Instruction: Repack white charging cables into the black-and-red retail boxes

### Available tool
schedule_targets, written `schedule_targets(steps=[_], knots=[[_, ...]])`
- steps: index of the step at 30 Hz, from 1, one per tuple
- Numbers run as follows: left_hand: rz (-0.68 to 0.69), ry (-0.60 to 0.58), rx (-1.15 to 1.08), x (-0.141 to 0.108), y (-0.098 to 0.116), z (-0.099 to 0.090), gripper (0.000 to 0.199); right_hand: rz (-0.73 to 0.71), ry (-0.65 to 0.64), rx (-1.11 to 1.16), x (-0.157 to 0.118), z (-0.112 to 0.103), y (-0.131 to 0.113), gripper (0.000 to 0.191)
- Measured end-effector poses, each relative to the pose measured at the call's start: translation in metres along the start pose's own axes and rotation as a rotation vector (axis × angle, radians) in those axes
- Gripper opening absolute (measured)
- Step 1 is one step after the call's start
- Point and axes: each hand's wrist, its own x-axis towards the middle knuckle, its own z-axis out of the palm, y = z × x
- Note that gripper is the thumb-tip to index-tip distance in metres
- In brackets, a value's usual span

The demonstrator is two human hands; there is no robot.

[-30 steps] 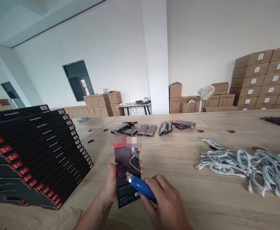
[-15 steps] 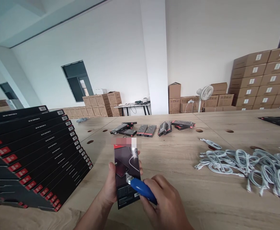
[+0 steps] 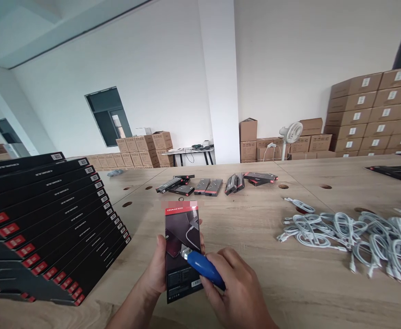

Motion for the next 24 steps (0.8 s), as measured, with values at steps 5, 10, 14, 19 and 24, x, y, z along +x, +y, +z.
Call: schedule_targets(steps=[5, 10, 14, 19, 24], knots=[[-0.010, 0.009, 0.003, 0.000, -0.001, -0.004, 0.078, 0.015, -0.001, 0.000, -0.002, -0.001, 0.001, 0.023], [0.021, 0.034, 0.008, 0.000, 0.002, 0.004, 0.079, 0.030, 0.016, 0.011, 0.002, -0.005, 0.000, 0.022], [0.038, 0.050, -0.003, 0.002, 0.006, 0.010, 0.079, -0.013, -0.053, -0.024, 0.003, -0.004, -0.002, 0.020], [0.029, 0.072, -0.045, 0.003, 0.008, 0.009, 0.079, 0.013, -0.024, -0.025, 0.002, -0.003, 0.000, 0.023], [0.015, 0.087, -0.065, 0.003, 0.008, 0.010, 0.080, 0.041, 0.011, 0.017, 0.003, -0.005, 0.000, 0.022]])
